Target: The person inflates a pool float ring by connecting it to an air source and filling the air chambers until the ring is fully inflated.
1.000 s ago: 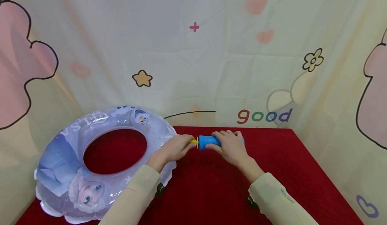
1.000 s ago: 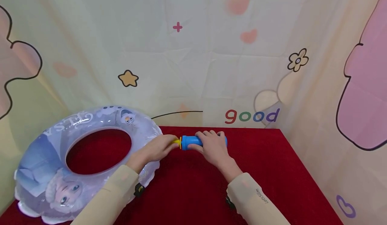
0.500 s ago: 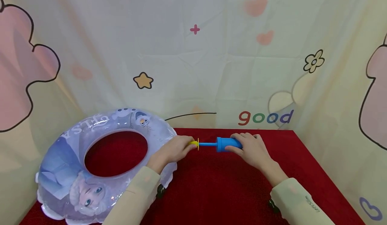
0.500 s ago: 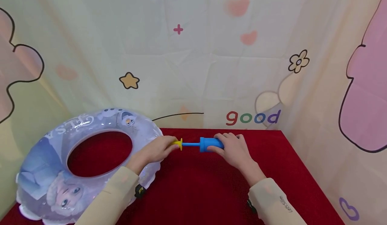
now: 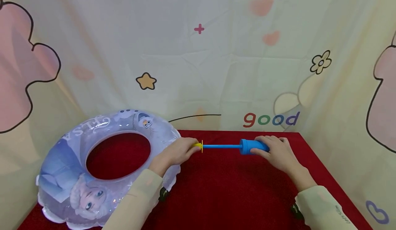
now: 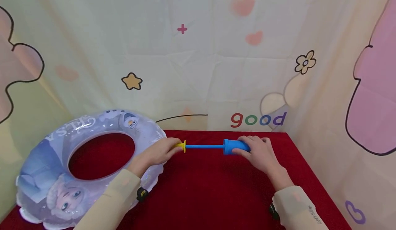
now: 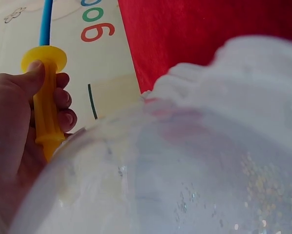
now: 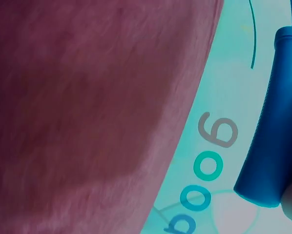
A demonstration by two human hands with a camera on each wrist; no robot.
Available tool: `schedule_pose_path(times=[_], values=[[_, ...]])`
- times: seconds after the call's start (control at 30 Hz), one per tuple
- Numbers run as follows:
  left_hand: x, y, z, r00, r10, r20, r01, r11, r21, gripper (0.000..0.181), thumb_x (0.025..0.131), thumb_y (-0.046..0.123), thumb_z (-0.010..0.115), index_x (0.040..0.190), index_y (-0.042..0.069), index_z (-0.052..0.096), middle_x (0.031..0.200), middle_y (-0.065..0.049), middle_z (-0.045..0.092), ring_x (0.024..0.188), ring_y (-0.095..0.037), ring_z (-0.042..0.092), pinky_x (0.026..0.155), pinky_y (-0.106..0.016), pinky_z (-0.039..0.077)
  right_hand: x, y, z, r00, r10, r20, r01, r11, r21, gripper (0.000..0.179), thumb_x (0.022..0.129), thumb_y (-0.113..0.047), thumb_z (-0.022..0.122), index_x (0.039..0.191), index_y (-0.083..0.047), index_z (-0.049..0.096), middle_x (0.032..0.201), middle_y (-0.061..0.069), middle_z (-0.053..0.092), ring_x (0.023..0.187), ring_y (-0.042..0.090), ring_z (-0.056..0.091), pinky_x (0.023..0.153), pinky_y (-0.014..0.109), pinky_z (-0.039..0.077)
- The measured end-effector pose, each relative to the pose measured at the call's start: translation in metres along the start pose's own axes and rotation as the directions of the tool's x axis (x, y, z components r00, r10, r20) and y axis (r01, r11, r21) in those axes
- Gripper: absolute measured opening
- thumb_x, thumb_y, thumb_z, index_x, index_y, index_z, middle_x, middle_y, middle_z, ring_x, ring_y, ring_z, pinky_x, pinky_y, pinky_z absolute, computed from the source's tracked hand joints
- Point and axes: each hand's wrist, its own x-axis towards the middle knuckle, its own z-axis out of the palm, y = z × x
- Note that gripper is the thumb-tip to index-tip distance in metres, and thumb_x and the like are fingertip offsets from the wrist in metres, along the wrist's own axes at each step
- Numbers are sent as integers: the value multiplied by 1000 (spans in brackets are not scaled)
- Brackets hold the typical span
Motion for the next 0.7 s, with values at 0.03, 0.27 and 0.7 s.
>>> schedule_pose_path(times=[0.03, 0.27, 0.7], values=[[1, 0, 0, 1000, 2, 1, -2, 1000, -5, 9, 105, 21, 62, 101, 14, 65, 81, 6, 56, 73, -11, 51, 73, -29, 46, 2, -1, 2, 1000, -3, -12, 3, 1000, -6, 52, 93, -52, 72, 127, -13, 66, 119, 12, 69, 108, 33, 59, 89, 57, 35], [2, 0, 0, 1000, 16, -3, -16, 1000, 6, 8, 105, 18, 61, 100, 13, 64, 82, 7, 55, 74, -11, 50, 74, -30, 46, 22, -30, 16, 998, -48, -39, 45, 997, -56, 51, 92, -52, 73, 127, -15, 67, 119, 9, 69, 107, 30, 60, 88, 55, 36], [3, -1, 2, 1000, -13, -15, 13, 1000, -19, 15, 105, 20, 61, 112, 8, 65, 87, 4, 57, 79, -14, 54, 77, -32, 48, 53, -108, 42, 994, -102, -44, 94, 983, -157, 51, 92, -60, 68, 121, -18, 68, 113, 5, 70, 105, 28, 62, 90, 54, 38]])
